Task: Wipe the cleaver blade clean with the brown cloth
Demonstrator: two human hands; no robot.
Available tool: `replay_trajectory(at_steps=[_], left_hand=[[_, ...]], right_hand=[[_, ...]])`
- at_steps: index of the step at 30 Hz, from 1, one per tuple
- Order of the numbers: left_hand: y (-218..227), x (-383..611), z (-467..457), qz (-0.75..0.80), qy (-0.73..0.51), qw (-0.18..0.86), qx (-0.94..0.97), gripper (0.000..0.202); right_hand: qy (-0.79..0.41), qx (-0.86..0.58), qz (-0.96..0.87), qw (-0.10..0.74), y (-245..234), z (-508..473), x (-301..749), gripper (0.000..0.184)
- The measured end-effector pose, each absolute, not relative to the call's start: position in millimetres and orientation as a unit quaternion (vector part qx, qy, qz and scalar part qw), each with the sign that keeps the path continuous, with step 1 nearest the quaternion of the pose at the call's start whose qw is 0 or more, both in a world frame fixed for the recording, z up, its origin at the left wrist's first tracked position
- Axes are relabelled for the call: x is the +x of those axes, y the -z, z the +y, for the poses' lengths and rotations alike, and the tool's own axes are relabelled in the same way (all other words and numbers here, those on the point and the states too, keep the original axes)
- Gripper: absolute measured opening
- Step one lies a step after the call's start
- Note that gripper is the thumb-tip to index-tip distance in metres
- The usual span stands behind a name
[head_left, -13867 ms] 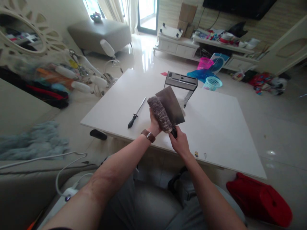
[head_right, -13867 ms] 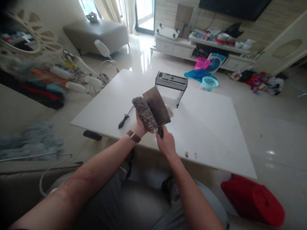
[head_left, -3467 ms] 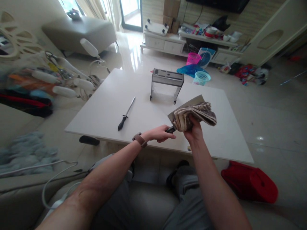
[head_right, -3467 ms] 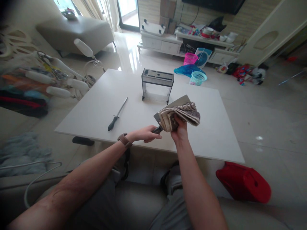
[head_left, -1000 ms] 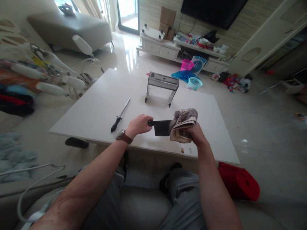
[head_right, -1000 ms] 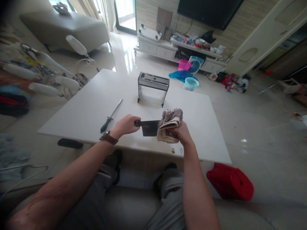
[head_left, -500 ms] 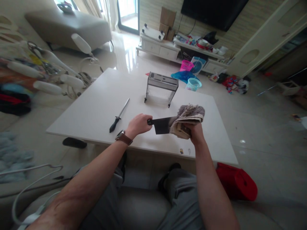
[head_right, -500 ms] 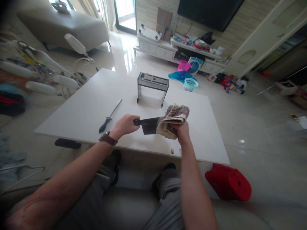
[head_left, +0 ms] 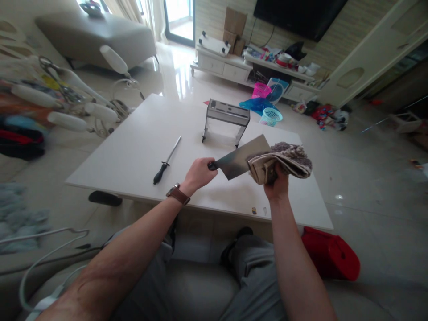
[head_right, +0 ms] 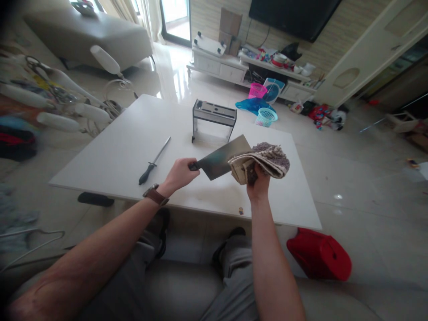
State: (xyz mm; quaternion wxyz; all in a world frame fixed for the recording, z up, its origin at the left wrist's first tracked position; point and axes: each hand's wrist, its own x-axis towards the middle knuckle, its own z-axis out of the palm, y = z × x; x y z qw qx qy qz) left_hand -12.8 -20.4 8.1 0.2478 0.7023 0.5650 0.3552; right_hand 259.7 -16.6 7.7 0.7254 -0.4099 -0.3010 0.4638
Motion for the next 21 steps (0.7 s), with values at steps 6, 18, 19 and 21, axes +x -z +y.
replay_trajectory(at_steps=[6, 18, 19, 21], left_hand=[[-1.4, 10.3, -28.0, 0.581, -0.434, 0.285, 0.626, 0.013], [2.2, 21.3, -38.7, 0.433, -0.35, 0.532, 0.638, 0.02], [1.8, 21.9, -38.8, 0.423, -0.341, 0.557, 0.628, 0.021], [0.3, 23.5, -39.5, 0.415, -0.341, 0.568, 0.623, 0.018]], right_hand=[[-0.533, -0.403, -0.33, 0.666, 3.1, -26.2, 219.3, 0.03], [-0.541, -0.445, -0.248, 0.669, 12.8, -29.9, 187.9, 0.04], [-0.536, -0.444, -0.248, 0.674, 11.6, -29.5, 189.3, 0.039], [-0.534, -0.438, -0.245, 0.681, 9.5, -29.4, 190.1, 0.039]])
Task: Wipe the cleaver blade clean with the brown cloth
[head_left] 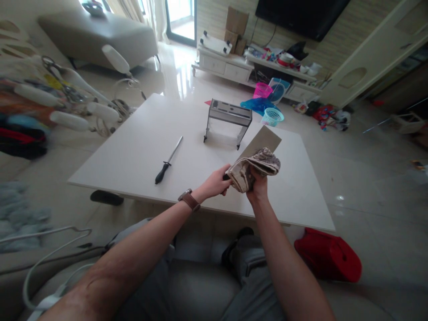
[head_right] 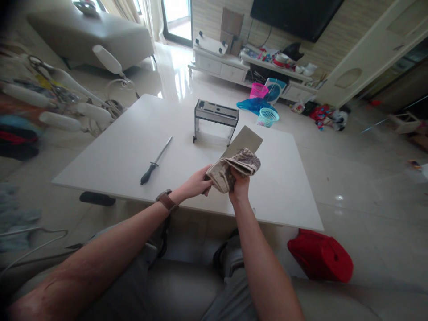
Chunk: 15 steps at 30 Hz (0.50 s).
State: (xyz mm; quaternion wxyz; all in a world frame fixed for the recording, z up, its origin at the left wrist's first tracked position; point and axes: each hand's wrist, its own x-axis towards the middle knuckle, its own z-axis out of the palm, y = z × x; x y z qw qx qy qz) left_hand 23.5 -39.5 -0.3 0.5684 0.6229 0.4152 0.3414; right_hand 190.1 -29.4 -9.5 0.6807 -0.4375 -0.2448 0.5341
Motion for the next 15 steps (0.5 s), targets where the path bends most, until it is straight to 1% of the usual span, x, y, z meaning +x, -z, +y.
replay_trajectory(at_steps=[3, 10, 15], left_hand=[[-1.9, 25.1, -40.8, 0.43, -0.353, 0.537, 0.634, 0.012], [1.8, 22.2, -39.7, 0.434, -0.371, 0.433, 0.697, 0.011], [0.2, 19.7, -38.4, 0.431, -0.36, 0.437, 0.703, 0.012]], right_hand=[[-0.551, -0.429, -0.24, 0.675, 8.3, -30.9, 186.9, 0.04], [-0.535, -0.448, -0.255, 0.669, 9.3, -33.4, 178.3, 0.042], [-0.517, -0.46, -0.252, 0.676, 8.0, -34.4, 177.3, 0.043]])
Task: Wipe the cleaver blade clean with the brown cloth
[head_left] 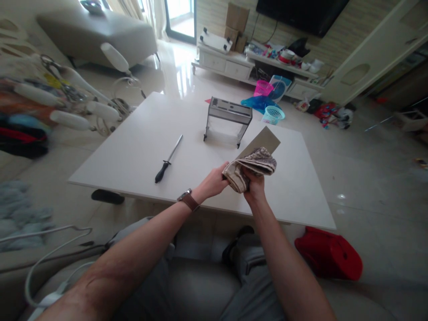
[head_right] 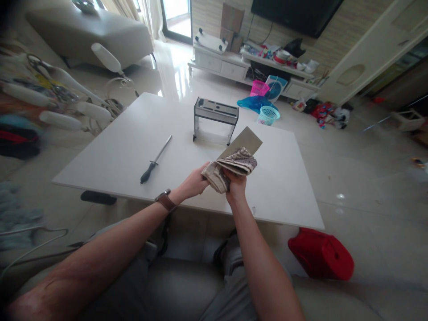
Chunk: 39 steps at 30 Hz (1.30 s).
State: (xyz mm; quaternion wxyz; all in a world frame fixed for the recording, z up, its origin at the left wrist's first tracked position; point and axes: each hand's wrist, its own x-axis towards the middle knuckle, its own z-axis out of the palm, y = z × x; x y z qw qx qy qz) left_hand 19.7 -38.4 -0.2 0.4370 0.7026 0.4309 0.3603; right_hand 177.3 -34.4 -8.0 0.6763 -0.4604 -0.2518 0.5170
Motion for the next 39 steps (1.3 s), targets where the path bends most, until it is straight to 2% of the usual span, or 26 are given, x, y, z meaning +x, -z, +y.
replay_trajectory(at_steps=[12, 18, 22, 27, 39], left_hand=[[-10.9, 5.3, -28.9, 0.464, -0.346, 0.402, 0.709, 0.015], [-5.2, 12.5, -33.4, 0.468, -0.351, 0.379, 0.717, 0.011], [-0.5, 20.5, -39.1, 0.454, -0.353, 0.366, 0.732, 0.011], [0.4, 22.1, -40.3, 0.443, -0.364, 0.383, 0.724, 0.017], [1.9, 19.4, -37.4, 0.408, -0.398, 0.423, 0.704, 0.025]], right_hand=[[-0.505, -0.489, -0.311, 0.639, -5.7, -34.9, 194.4, 0.043], [-0.506, -0.438, -0.262, 0.696, -2.0, -28.3, 204.8, 0.034], [-0.514, -0.43, -0.266, 0.693, 1.9, -29.3, 198.3, 0.035], [-0.525, -0.445, -0.296, 0.663, 4.2, -33.2, 188.5, 0.038], [-0.538, -0.44, -0.282, 0.661, 1.6, -35.3, 183.3, 0.038]])
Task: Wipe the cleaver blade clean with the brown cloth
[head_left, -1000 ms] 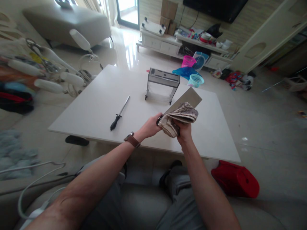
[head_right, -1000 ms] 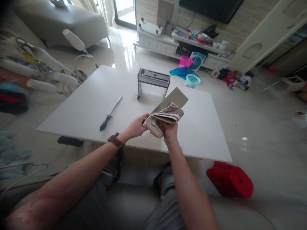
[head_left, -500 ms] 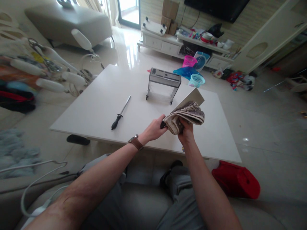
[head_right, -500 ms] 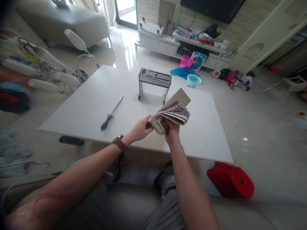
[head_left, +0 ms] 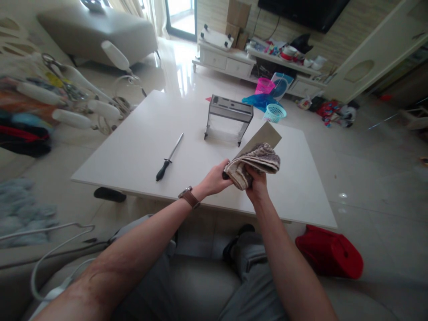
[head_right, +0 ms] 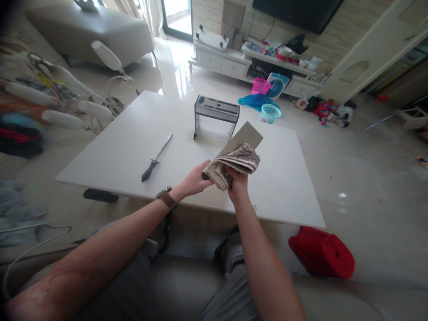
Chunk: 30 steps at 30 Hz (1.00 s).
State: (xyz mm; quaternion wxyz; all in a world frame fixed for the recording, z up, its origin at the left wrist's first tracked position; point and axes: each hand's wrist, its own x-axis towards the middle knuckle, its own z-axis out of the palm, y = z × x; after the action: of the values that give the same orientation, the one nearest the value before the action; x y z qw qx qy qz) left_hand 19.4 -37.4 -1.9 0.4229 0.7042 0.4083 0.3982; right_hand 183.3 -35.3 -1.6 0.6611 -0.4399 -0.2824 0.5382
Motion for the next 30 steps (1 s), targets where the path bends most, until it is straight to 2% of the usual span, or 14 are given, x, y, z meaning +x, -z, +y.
replay_trajectory(at_steps=[10, 21, 30], left_hand=[[3.8, 23.7, -39.4, 0.398, -0.373, 0.503, 0.67, 0.032], [6.2, 23.2, -39.3, 0.396, -0.393, 0.477, 0.68, 0.03], [3.0, 22.2, -39.9, 0.401, -0.37, 0.507, 0.667, 0.033]], right_hand=[[-0.532, -0.449, -0.249, 0.674, 5.4, -35.8, 182.5, 0.038], [-0.544, -0.445, -0.238, 0.671, 7.4, -34.9, 183.0, 0.038], [-0.546, -0.444, -0.229, 0.673, 5.3, -35.5, 181.5, 0.039]])
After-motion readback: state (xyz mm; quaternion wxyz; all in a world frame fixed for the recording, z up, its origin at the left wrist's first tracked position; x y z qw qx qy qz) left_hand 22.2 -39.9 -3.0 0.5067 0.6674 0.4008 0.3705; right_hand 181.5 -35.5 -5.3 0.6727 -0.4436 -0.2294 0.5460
